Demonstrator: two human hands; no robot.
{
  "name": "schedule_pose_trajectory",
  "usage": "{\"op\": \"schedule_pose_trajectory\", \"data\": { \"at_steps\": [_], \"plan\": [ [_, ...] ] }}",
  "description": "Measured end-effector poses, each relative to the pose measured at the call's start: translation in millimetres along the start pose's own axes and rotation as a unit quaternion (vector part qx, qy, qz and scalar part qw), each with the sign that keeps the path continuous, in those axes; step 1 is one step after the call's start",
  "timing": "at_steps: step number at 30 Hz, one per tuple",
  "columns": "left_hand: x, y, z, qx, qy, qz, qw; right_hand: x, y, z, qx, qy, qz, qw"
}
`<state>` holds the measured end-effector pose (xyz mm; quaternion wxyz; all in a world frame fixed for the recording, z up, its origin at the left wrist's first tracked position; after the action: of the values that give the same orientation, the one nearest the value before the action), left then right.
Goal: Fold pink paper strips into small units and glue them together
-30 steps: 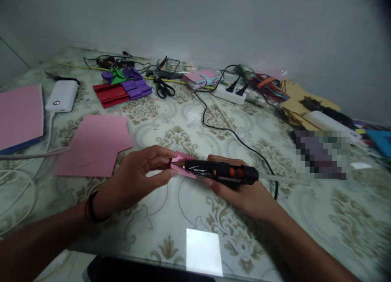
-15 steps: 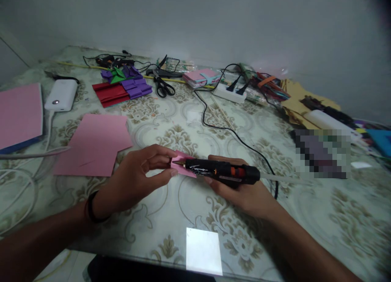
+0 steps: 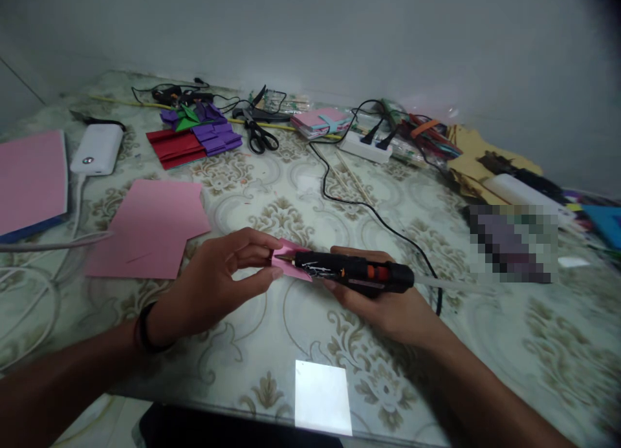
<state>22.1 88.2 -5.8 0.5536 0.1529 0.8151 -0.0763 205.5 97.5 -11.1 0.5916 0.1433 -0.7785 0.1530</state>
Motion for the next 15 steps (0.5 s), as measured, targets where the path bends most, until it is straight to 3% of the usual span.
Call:
{"op": "schedule_pose_trajectory", "data": {
  "at_steps": [15],
  "plan": [
    [-3.4,0.1,-5.1,-0.02,0.012,-0.004,1.0,2.7,0.6,-1.2,0.006,0.012,-0.015,1.0]
  ]
}}
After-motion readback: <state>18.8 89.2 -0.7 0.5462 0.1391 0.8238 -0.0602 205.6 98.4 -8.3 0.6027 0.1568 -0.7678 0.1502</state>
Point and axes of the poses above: each hand's wrist, its own y-axis towards the middle knuckle, its own z-axis out of the palm, x = y × z, the point moved 9 cm from there along y, towards the middle knuckle, and after that the axes turned 13 degrees about y, right-handed, at the moved point
